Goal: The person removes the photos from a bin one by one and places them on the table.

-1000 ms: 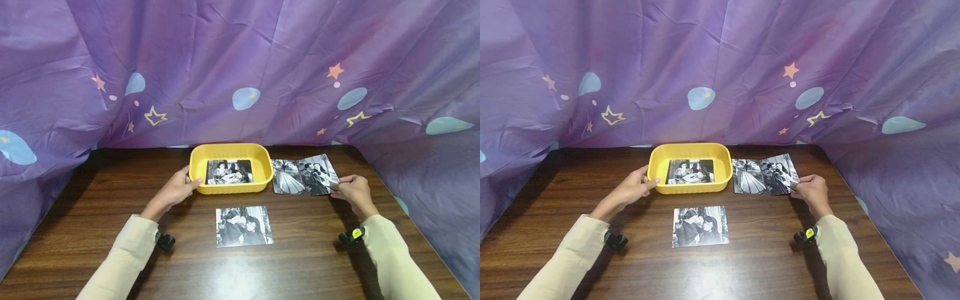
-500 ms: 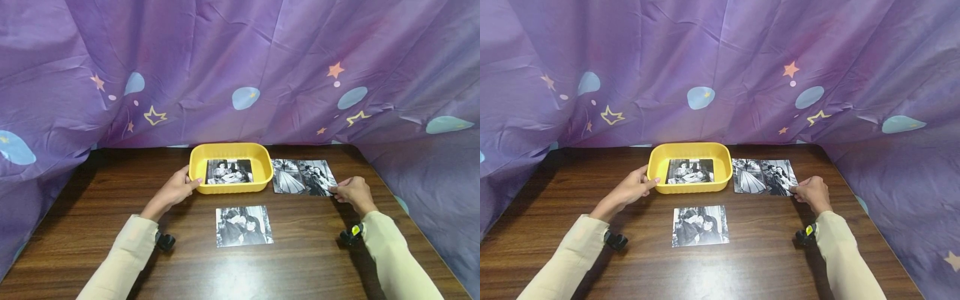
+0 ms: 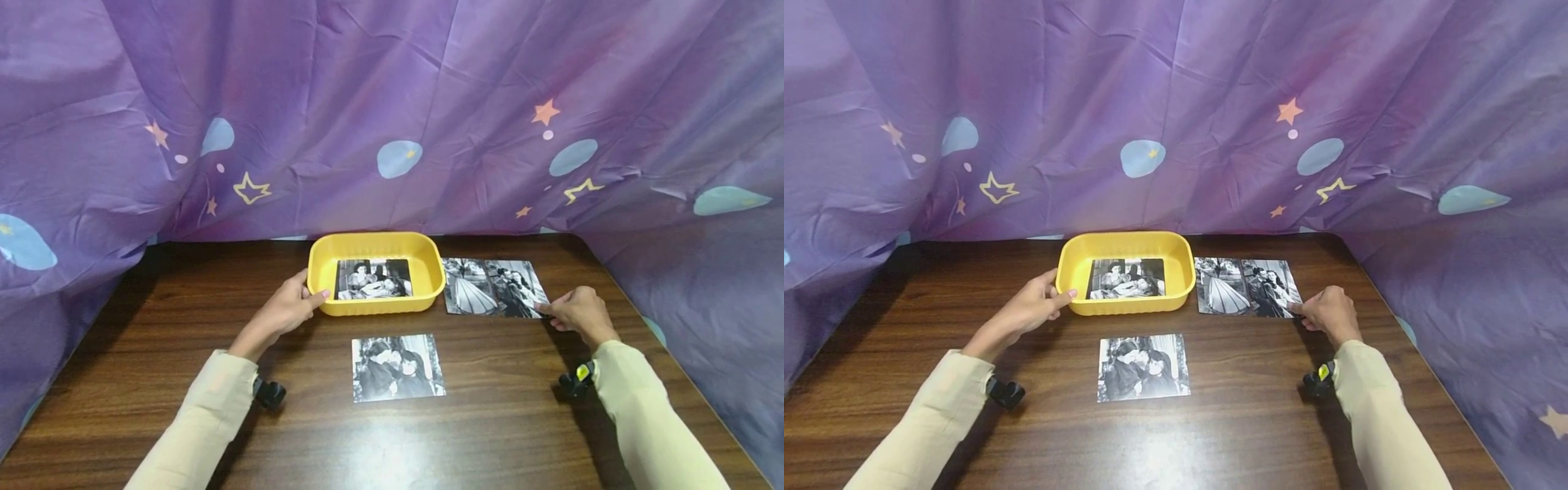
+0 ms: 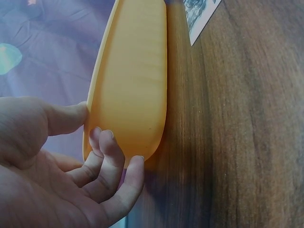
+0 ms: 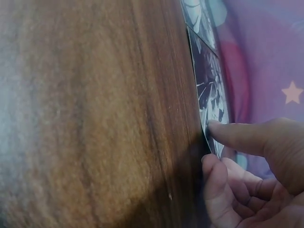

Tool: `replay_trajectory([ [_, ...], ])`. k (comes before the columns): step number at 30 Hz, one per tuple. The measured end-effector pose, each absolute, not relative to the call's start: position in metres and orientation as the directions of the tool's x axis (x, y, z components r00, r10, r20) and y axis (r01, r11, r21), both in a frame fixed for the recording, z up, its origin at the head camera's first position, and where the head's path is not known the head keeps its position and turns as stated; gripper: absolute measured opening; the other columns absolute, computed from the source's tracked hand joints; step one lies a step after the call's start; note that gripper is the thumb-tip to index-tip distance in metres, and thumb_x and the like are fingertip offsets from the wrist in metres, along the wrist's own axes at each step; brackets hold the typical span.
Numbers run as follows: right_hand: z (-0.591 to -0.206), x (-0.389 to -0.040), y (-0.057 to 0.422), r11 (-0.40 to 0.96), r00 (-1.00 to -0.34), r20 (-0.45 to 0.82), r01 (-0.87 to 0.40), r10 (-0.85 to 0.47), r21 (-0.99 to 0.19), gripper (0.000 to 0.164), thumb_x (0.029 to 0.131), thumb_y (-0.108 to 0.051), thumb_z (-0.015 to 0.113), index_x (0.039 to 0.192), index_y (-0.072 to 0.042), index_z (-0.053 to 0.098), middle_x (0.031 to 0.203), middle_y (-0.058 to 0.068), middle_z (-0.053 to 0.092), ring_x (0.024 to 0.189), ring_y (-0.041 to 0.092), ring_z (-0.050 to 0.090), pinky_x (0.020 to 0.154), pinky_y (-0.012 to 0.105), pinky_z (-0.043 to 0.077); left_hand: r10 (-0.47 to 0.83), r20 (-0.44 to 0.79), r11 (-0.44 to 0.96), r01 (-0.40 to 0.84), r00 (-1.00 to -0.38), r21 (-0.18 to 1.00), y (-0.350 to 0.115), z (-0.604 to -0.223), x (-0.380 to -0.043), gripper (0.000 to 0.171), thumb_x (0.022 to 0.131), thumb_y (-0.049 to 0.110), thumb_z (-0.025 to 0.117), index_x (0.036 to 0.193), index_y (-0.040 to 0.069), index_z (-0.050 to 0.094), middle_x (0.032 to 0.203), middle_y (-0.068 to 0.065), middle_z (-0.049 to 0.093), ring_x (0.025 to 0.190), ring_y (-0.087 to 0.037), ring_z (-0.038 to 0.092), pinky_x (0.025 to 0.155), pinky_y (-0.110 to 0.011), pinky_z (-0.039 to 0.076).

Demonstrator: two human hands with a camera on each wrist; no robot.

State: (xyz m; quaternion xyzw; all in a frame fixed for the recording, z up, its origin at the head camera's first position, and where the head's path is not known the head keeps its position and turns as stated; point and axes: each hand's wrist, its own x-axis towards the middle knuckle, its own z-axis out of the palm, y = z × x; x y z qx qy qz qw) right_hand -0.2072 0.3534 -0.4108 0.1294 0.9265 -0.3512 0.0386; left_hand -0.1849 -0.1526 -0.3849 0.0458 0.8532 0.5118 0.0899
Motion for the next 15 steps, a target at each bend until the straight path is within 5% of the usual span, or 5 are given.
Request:
replay_trajectory([
  [15,-0.4028,-0.2110,0.3436,0.812,-0.992,-0.054,0.121,0.110,-0.571,0.034,0.085,-0.026,0.082,0.085,0.006,0.070,0.061,0.003,0.067,0.052,0.015,0.065,0.051,0.030,0.054,0.172,-0.108,0.458,-0.018,-0.979,0.889,-0.1518,-0.3863,-0.1855,0.051,0.103,0.011,0.058,0.146,-0.009,0.039,0.075,-0.007,0.051,0.060,-0.012,0.045,0.049,-0.023,0.037],
])
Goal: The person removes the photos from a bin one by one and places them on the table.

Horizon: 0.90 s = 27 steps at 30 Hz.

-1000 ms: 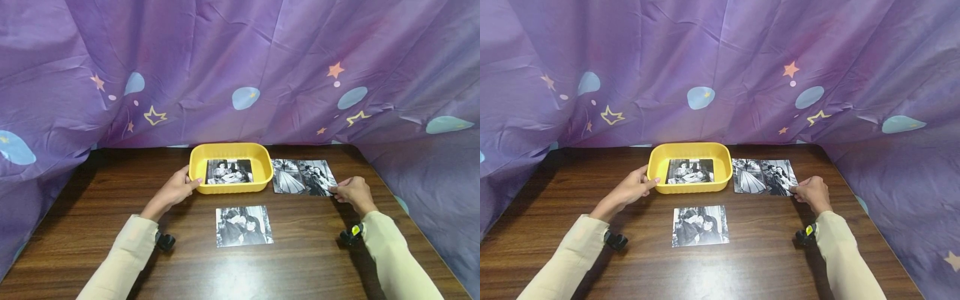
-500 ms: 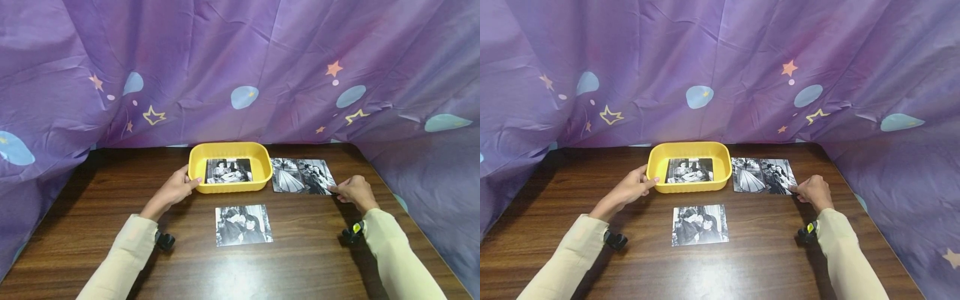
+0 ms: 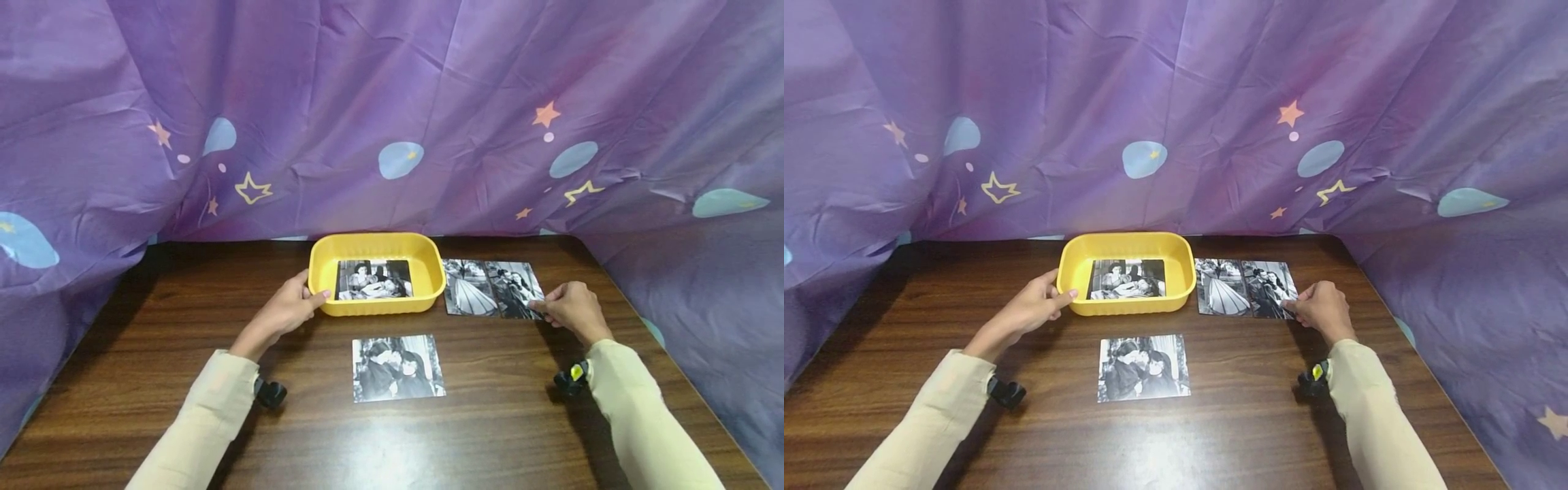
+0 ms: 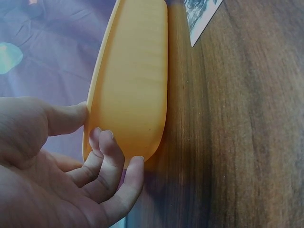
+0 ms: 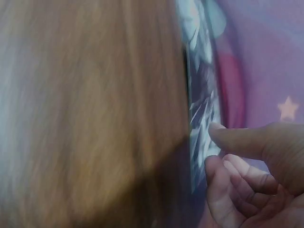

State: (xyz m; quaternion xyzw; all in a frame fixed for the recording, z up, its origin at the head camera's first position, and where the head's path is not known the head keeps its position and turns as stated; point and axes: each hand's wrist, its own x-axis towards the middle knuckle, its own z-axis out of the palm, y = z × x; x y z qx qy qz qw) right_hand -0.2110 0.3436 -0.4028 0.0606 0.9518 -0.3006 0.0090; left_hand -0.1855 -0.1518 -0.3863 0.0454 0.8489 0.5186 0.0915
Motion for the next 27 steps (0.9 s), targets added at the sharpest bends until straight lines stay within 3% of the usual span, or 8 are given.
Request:
replay_trajectory([
  [6,-0.388,-0.220,0.313,0.827,-0.999,0.029,-0.002,0.017,-0.563,0.035,0.085,-0.025,0.083,0.093,0.003,0.064,0.076,0.011,0.073,0.064,0.021,0.069,0.058,0.031,0.053,0.173,-0.109,0.454,-0.019,-0.979,0.891,-0.153,-0.388,-0.187,0.048,0.103,0.011,0.058,0.143,-0.008,0.042,0.077,-0.005,0.049,0.060,-0.012,0.045,0.049,-0.023,0.039],
  [13,-0.359,-0.235,0.260,0.836,-0.980,0.164,-0.184,-0.114,-0.516,0.023,0.084,-0.016,0.079,0.098,0.000,0.069,0.087,0.013,0.073,0.079,0.026,0.066,0.073,0.038,0.048,0.166,-0.107,0.460,-0.019,-0.980,0.887,-0.154,-0.388,-0.187,0.047,0.103,0.011,0.058,0.142,-0.009,0.042,0.077,-0.004,0.049,0.061,-0.012,0.045,0.049,-0.023,0.038],
  [21,-0.336,-0.251,0.203,0.777,-0.949,0.192,-0.314,-0.248,-0.545,0.019,0.087,-0.005,0.069,0.104,0.003,0.072,0.092,0.017,0.074,0.085,0.030,0.071,0.080,0.044,0.055,0.158,-0.127,0.472,-0.038,-0.979,0.881,-0.153,-0.388,-0.187,0.052,0.103,0.012,0.058,0.146,-0.009,0.038,0.077,-0.005,0.049,0.061,-0.013,0.045,0.049,-0.023,0.038],
  [27,-0.330,-0.258,0.164,0.770,-0.933,0.154,-0.356,-0.326,-0.529,0.025,0.088,-0.009,0.074,0.109,0.005,0.071,0.101,0.019,0.074,0.093,0.032,0.071,0.086,0.045,0.055,0.153,-0.133,0.474,-0.046,-0.979,0.880,-0.153,-0.387,-0.187,0.058,0.103,0.014,0.059,0.150,-0.009,0.033,0.077,-0.006,0.050,0.061,-0.013,0.046,0.049,-0.023,0.038],
])
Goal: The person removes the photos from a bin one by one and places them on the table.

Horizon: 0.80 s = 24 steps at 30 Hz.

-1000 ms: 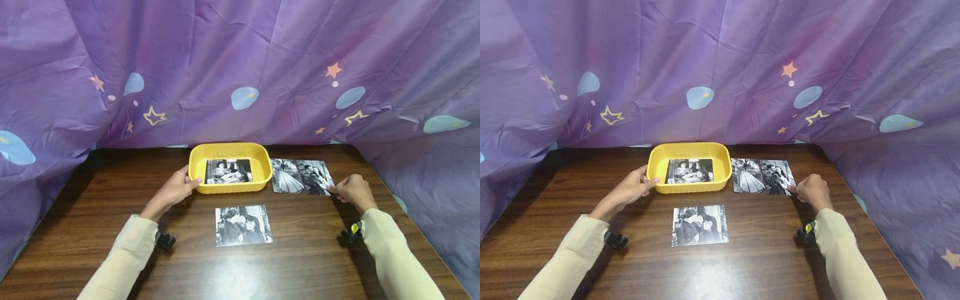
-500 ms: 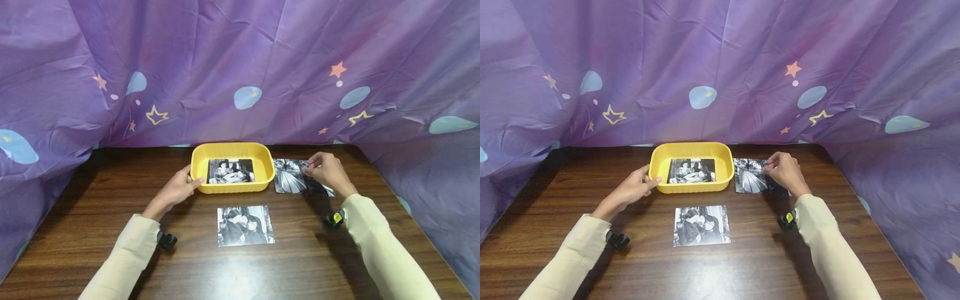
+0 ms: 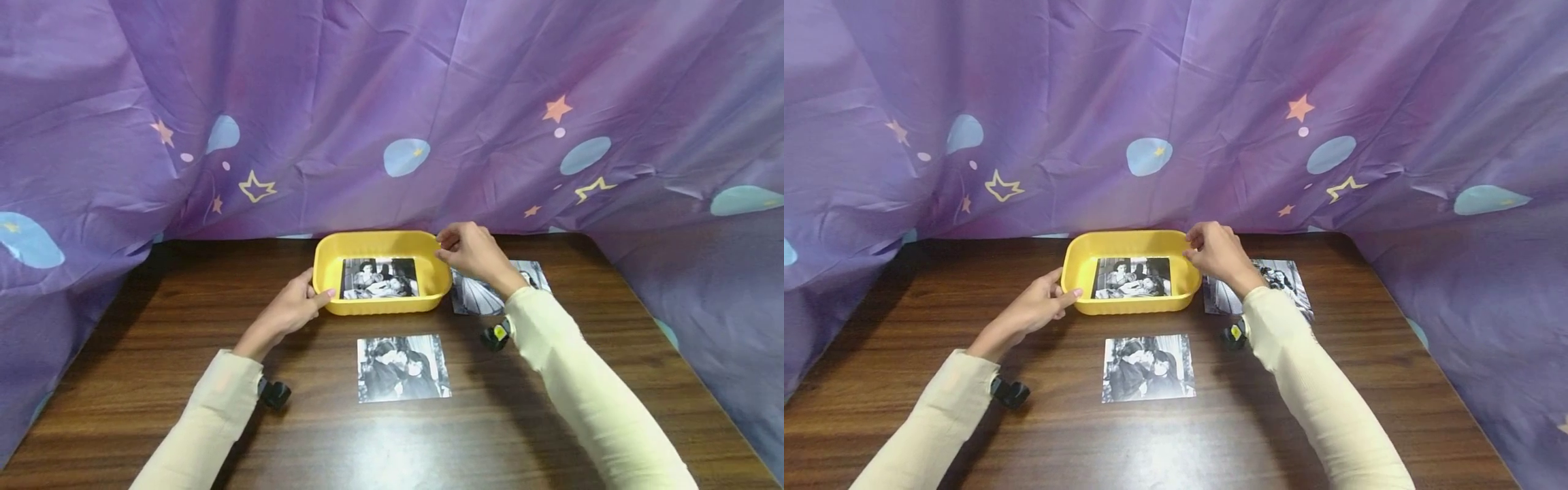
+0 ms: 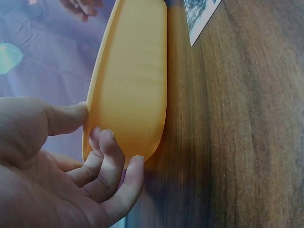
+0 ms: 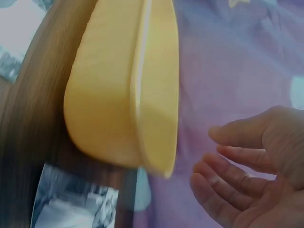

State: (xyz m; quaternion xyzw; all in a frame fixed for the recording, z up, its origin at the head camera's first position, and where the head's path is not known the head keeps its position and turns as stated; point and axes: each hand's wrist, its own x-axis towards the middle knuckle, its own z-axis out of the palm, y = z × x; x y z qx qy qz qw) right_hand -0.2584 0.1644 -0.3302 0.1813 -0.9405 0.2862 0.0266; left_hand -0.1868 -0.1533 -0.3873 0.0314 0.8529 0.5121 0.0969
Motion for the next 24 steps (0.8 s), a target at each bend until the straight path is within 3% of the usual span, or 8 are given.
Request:
replay_trajectory([
  [11,-0.354,-0.271,0.117,0.842,-0.899,-0.045,-0.389,-0.435,-0.375,0.068,0.077,-0.032,0.090,0.126,0.006,0.063,0.125,0.021,0.066,0.119,0.040,0.059,0.103,0.051,0.045,0.145,-0.135,0.486,-0.048,-0.980,0.872,-0.153,-0.388,-0.187,0.059,0.103,0.014,0.059,0.151,-0.008,0.033,0.077,-0.006,0.050,0.062,-0.013,0.046,0.050,-0.023,0.037],
  [15,-0.364,-0.274,0.106,0.865,-0.901,-0.091,-0.373,-0.424,-0.336,0.067,0.073,-0.039,0.092,0.113,0.007,0.065,0.108,0.020,0.068,0.103,0.034,0.062,0.095,0.046,0.050,0.141,-0.147,0.491,-0.060,-0.979,0.869,-0.154,-0.388,-0.188,0.062,0.102,0.015,0.060,0.153,-0.007,0.030,0.077,-0.008,0.052,0.061,-0.013,0.047,0.050,-0.023,0.037],
  [19,-0.373,-0.277,0.098,0.893,-0.908,-0.149,-0.335,-0.391,-0.300,0.058,0.070,-0.045,0.092,0.092,-0.001,0.062,0.090,0.012,0.061,0.087,0.028,0.056,0.086,0.043,0.051,0.145,-0.141,0.487,-0.053,-0.979,0.871,-0.155,-0.387,-0.188,0.062,0.102,0.015,0.060,0.152,-0.008,0.031,0.076,-0.007,0.052,0.061,-0.013,0.047,0.051,-0.023,0.037],
  [24,-0.383,-0.281,0.094,0.916,-0.921,-0.174,-0.297,-0.350,-0.269,0.055,0.070,-0.044,0.093,0.092,-0.003,0.063,0.100,0.016,0.061,0.095,0.034,0.058,0.091,0.046,0.050,0.147,-0.134,0.482,-0.048,-0.980,0.875,-0.154,-0.387,-0.187,0.060,0.102,0.015,0.060,0.150,-0.008,0.033,0.076,-0.007,0.052,0.061,-0.013,0.047,0.051,-0.022,0.037],
])
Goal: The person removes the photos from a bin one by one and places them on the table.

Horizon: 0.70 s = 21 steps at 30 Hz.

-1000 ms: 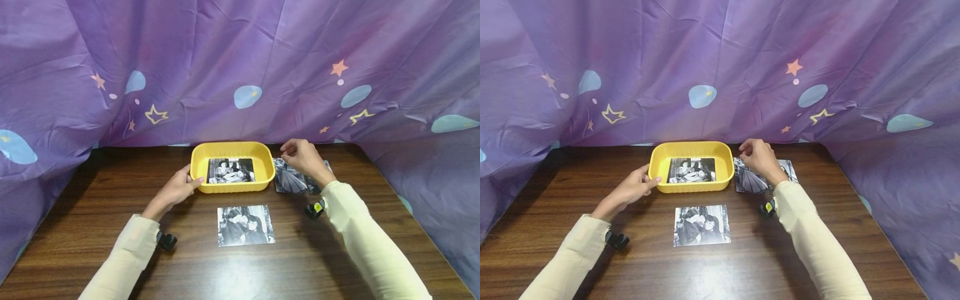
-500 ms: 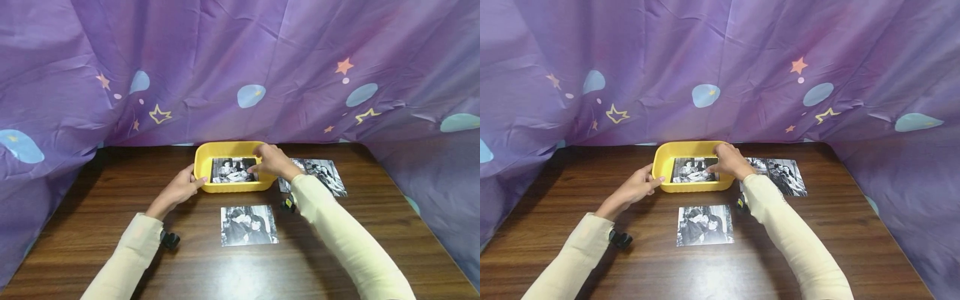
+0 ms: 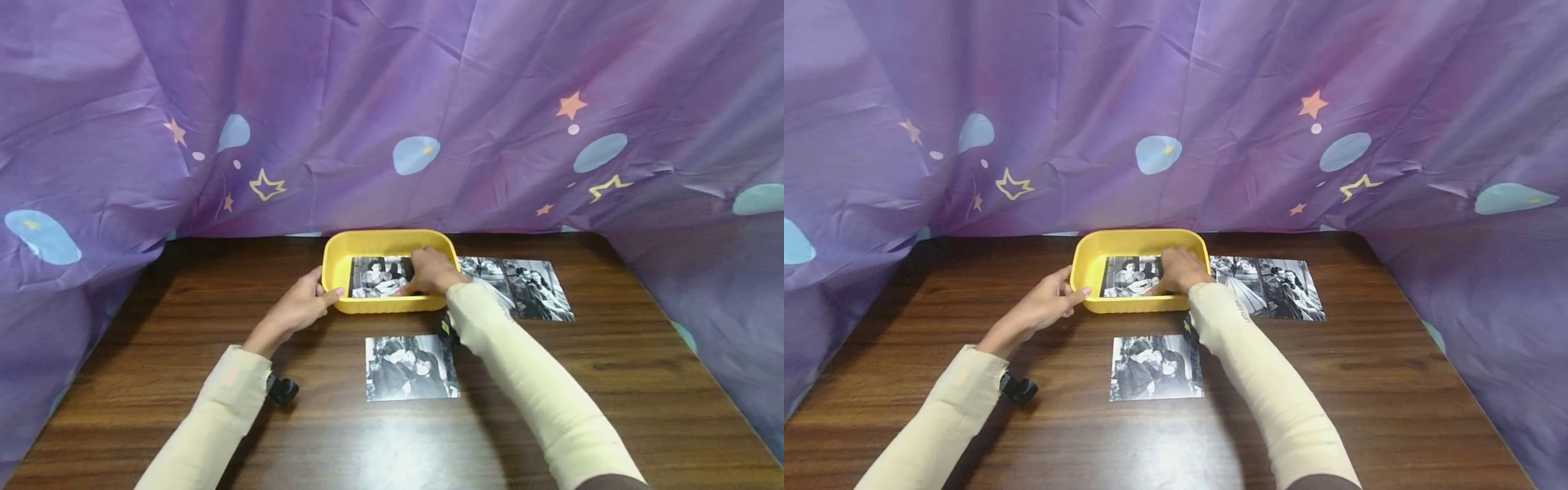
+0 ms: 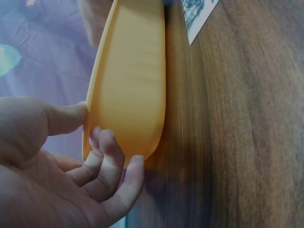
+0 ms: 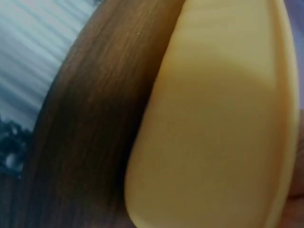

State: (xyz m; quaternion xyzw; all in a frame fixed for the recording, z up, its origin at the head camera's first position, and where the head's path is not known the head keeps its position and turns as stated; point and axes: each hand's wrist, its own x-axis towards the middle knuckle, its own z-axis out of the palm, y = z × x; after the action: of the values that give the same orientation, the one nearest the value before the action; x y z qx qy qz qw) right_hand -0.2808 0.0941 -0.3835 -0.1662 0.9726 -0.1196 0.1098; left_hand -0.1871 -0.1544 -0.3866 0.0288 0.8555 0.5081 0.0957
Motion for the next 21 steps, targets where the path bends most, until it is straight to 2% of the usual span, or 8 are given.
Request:
replay_trajectory([
  [6,-0.3877,-0.2820,0.0934,0.932,-0.930,-0.195,-0.259,-0.311,-0.254,0.077,0.070,-0.041,0.094,0.121,0.007,0.061,0.125,0.027,0.052,0.118,0.046,0.050,0.106,0.052,0.041,0.146,-0.137,0.476,-0.052,-0.980,0.878,-0.1538,-0.3871,-0.1884,0.057,0.101,0.013,0.061,0.149,-0.008,0.036,0.075,-0.008,0.052,0.060,-0.013,0.047,0.050,-0.022,0.037],
  [10,-0.3876,-0.2821,0.0917,0.935,-0.936,-0.198,-0.233,-0.290,-0.267,0.088,0.067,-0.039,0.096,0.128,0.010,0.055,0.129,0.029,0.045,0.121,0.047,0.047,0.108,0.052,0.040,0.145,-0.137,0.476,-0.052,-0.980,0.878,-0.1543,-0.3869,-0.1884,0.054,0.101,0.013,0.061,0.147,-0.007,0.039,0.075,-0.005,0.050,0.061,-0.013,0.046,0.050,-0.022,0.037],
  [16,-0.3886,-0.2836,0.0926,0.921,-0.960,-0.133,-0.190,-0.247,-0.341,0.111,0.061,-0.033,0.100,0.139,0.013,0.036,0.135,0.035,0.038,0.123,0.051,0.046,0.108,0.053,0.041,0.137,-0.150,0.485,-0.066,-0.979,0.872,-0.1528,-0.3868,-0.1883,0.058,0.102,0.014,0.061,0.149,-0.007,0.035,0.075,-0.005,0.050,0.061,-0.013,0.046,0.050,-0.023,0.037],
  [21,-0.3893,-0.2870,0.0936,0.897,-0.974,-0.042,-0.187,-0.221,-0.401,0.099,0.063,-0.024,0.099,0.134,0.010,0.040,0.134,0.037,0.045,0.119,0.051,0.053,0.103,0.052,0.046,0.134,-0.147,0.478,-0.066,-0.980,0.876,-0.1520,-0.3859,-0.1875,0.055,0.102,0.012,0.060,0.148,-0.008,0.037,0.074,-0.004,0.050,0.058,-0.012,0.045,0.048,-0.022,0.037],
])
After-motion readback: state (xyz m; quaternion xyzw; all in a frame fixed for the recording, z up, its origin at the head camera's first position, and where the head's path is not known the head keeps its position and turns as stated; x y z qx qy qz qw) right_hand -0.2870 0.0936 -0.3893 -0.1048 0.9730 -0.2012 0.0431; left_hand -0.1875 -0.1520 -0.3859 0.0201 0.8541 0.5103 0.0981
